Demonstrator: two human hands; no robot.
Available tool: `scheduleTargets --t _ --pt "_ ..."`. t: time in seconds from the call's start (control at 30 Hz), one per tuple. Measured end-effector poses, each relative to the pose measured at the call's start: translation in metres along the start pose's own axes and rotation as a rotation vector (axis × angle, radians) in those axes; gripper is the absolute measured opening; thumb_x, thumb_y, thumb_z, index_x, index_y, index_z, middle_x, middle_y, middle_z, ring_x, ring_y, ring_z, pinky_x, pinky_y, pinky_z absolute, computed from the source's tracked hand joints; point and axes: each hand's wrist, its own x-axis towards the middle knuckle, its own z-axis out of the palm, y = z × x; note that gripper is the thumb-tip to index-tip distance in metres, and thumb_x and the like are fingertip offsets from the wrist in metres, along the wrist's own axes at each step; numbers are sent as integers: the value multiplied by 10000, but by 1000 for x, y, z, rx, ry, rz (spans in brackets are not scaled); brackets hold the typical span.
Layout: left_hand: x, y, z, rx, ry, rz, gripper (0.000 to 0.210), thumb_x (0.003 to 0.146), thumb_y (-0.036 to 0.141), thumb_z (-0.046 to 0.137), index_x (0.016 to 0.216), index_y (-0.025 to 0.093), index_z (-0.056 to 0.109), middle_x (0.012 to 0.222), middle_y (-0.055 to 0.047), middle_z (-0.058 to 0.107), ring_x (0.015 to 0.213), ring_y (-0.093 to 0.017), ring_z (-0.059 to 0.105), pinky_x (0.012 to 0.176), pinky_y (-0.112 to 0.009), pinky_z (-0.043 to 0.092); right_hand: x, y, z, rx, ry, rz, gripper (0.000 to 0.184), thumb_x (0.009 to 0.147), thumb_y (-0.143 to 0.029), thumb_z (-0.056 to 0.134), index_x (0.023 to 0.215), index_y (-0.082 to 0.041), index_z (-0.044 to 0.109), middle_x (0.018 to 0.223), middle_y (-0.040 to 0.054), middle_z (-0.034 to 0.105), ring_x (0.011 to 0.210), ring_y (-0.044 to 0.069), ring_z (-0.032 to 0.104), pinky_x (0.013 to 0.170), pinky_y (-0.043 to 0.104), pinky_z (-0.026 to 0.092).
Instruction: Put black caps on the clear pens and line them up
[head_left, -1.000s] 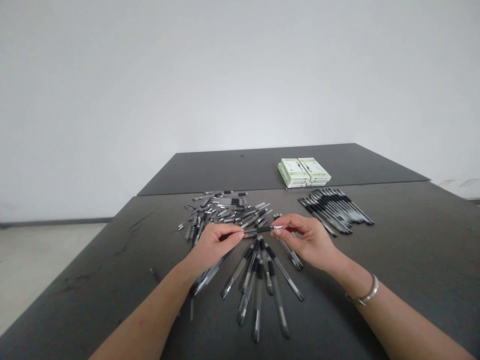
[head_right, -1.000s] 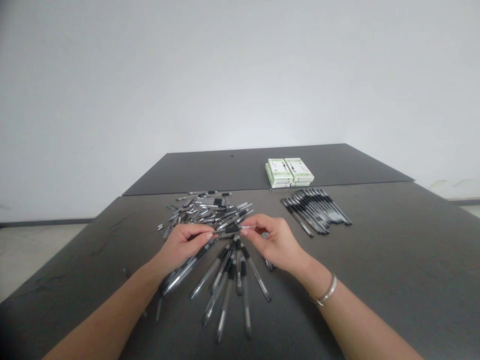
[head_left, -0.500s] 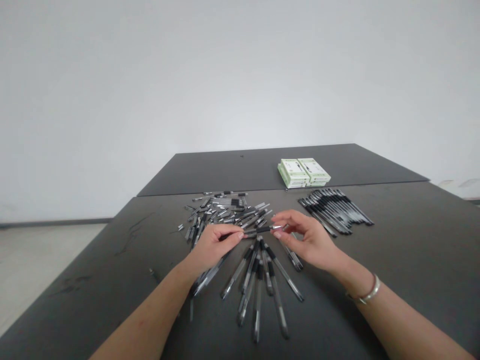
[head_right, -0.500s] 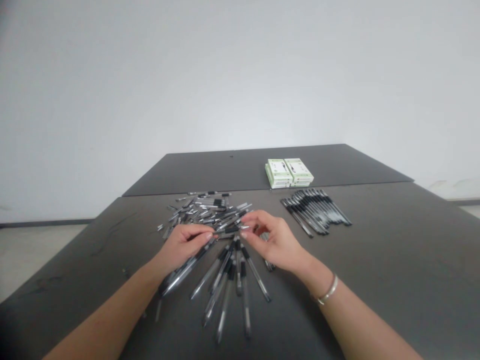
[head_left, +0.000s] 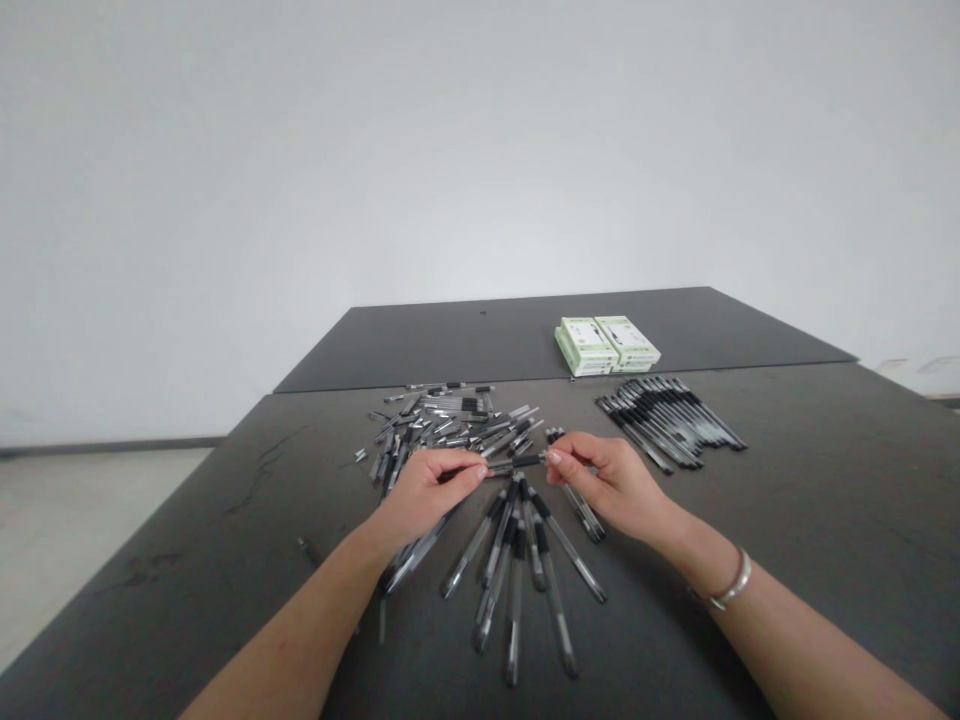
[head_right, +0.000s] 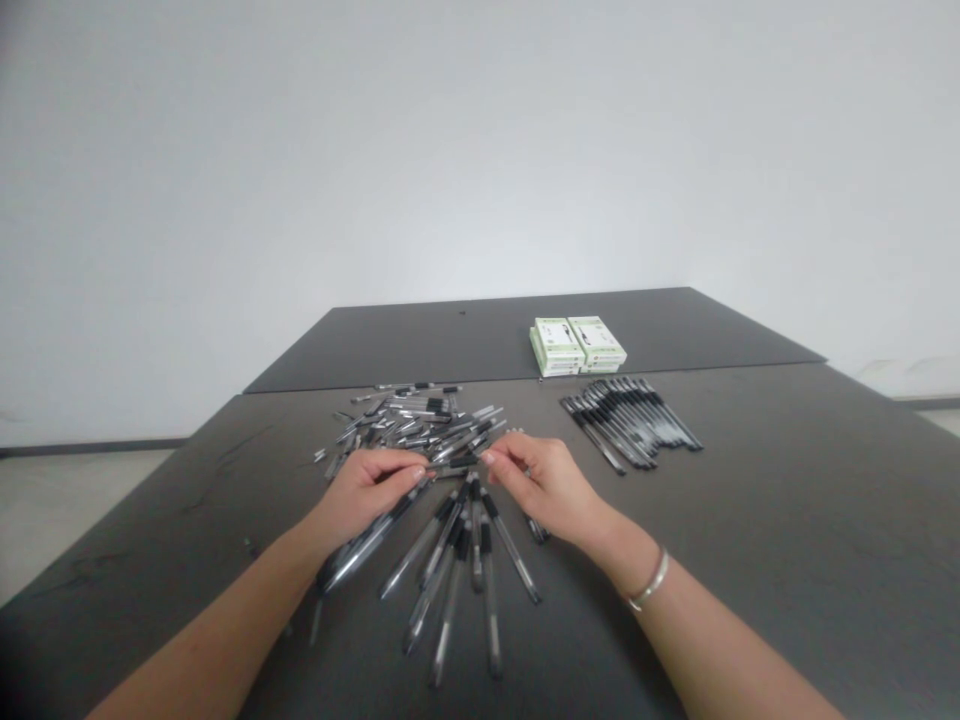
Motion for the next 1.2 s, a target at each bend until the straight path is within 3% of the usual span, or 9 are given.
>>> scheduleTargets --t 0.13,0.37,0.83,1.2 --pt "0 -1 0 -6 -2 -5 284 870 322 539 844 137 753 760 -40 710 700 -156 599 644 -226 421 -1 5 2 50 71 -6 210 863 -336 597 983 -172 647 743 30 675 627 134 594 583 242 466" --pt "1 -2 0 19 -2 18 275 869 313 545 837 127 746 764 -41 708 705 -155 600 652 -225 425 0 6 5 36 81 1 118 870 -265 583 896 -188 668 751 17 696 658 134 625 609 237 460" --pt "1 -5 2 -15 15 51 240 859 261 558 943 137 746 897 -59 754 797 -179 669 720 -248 486 0 7 9 33 20 94 183 909 -297 506 833 -180 623 696 14 666 618 132 599 583 235 440" --pt "3 -7 2 18 41 50 244 844 278 567 905 135 755 869 -70 756 776 -190 671 710 -262 490 0 10 13 120 36 130 164 894 -303 532 823 -182 618 684 12 657 596 123 575 567 233 435"
